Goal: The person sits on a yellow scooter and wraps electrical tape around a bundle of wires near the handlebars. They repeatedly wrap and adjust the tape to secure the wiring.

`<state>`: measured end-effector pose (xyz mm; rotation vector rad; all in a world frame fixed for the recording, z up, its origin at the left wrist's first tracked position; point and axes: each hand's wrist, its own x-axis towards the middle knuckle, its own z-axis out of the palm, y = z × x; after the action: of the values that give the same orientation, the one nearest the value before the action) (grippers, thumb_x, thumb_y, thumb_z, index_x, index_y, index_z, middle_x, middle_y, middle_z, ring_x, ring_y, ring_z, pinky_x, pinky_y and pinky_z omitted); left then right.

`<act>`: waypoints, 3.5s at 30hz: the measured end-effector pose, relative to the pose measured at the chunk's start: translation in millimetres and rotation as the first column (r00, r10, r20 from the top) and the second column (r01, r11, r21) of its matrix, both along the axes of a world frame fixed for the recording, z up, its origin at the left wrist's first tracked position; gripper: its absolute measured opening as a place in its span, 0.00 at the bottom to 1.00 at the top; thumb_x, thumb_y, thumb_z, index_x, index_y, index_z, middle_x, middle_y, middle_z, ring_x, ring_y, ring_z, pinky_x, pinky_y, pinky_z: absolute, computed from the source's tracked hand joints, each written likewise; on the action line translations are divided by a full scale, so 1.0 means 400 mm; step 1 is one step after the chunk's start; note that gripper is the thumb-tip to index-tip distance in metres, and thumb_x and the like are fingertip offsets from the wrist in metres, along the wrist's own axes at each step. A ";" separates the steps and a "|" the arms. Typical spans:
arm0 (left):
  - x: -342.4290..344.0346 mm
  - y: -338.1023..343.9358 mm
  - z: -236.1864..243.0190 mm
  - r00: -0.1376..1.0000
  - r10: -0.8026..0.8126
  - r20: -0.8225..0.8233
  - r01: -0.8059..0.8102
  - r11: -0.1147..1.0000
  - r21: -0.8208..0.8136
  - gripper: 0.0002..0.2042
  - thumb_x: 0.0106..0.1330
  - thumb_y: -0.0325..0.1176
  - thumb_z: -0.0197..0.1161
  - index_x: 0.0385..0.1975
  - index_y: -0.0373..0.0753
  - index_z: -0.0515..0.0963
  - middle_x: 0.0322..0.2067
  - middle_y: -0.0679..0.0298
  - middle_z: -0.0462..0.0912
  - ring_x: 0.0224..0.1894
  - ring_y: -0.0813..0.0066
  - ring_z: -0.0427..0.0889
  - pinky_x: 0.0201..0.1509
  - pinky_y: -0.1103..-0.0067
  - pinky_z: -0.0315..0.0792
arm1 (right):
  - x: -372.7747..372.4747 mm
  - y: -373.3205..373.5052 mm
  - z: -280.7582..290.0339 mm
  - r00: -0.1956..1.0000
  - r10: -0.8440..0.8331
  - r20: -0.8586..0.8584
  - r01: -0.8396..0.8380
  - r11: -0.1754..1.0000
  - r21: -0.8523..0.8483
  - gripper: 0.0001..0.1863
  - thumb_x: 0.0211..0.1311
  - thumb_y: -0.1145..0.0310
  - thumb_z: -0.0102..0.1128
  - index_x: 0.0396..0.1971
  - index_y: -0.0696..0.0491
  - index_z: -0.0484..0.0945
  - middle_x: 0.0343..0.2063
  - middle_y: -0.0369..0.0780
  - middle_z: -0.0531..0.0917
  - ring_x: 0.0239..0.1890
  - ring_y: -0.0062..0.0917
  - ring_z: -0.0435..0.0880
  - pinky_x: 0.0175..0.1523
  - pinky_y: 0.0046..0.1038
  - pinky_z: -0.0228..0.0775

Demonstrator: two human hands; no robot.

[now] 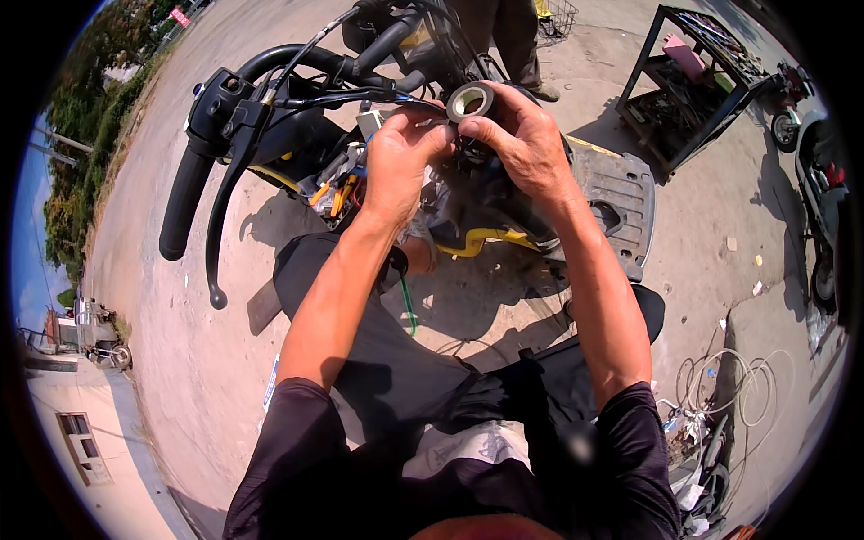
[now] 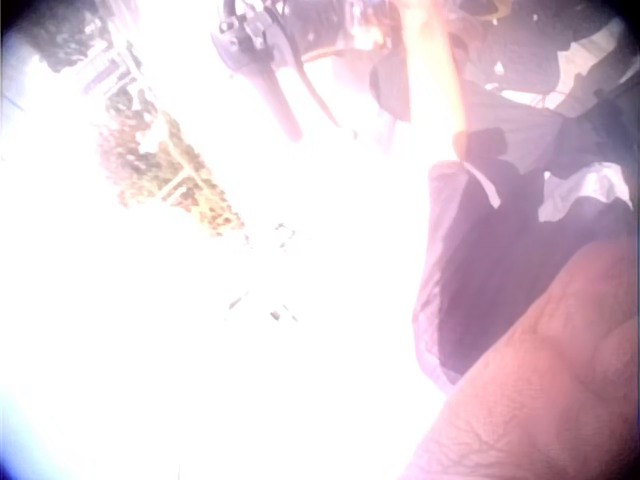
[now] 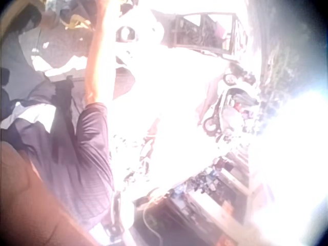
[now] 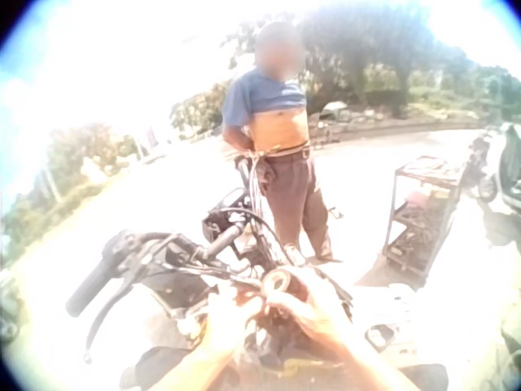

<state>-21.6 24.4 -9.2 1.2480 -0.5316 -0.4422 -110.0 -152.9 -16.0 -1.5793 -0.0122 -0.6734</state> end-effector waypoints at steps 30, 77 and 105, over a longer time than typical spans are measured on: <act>0.001 -0.007 0.030 0.997 0.057 -0.049 -0.051 0.991 0.122 0.18 0.74 0.29 0.70 0.60 0.33 0.84 0.39 0.68 0.86 0.36 0.84 0.82 0.42 0.82 0.82 | -0.005 0.073 -0.009 0.954 -0.294 -0.064 0.217 0.821 -0.529 0.48 0.58 0.67 0.81 0.79 0.43 0.66 0.45 0.48 0.87 0.52 0.46 0.87 0.56 0.45 0.81; 0.020 0.041 0.045 0.689 -0.141 0.711 -0.313 0.826 0.468 0.17 0.75 0.34 0.71 0.56 0.31 0.83 0.53 0.57 0.86 0.45 0.65 0.84 0.52 0.71 0.78 | 0.006 0.038 -0.043 0.920 -0.271 0.284 0.380 0.797 -0.471 0.12 0.58 0.75 0.77 0.42 0.59 0.88 0.44 0.44 0.86 0.49 0.43 0.87 0.54 0.41 0.81; -0.022 -0.002 0.025 0.999 -0.036 -0.032 0.035 0.999 -0.015 0.15 0.82 0.36 0.67 0.58 0.32 0.81 0.45 0.62 0.90 0.45 0.79 0.87 0.51 0.78 0.82 | -0.047 0.044 0.005 0.980 -0.163 0.112 0.194 0.898 -0.395 0.35 0.60 0.60 0.80 0.64 0.59 0.78 0.54 0.50 0.85 0.56 0.45 0.85 0.63 0.41 0.78</act>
<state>-30.4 23.5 0.7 1.2172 -0.5293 -0.4870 -128.7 -135.4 -13.8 -1.9687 -0.0679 -0.9195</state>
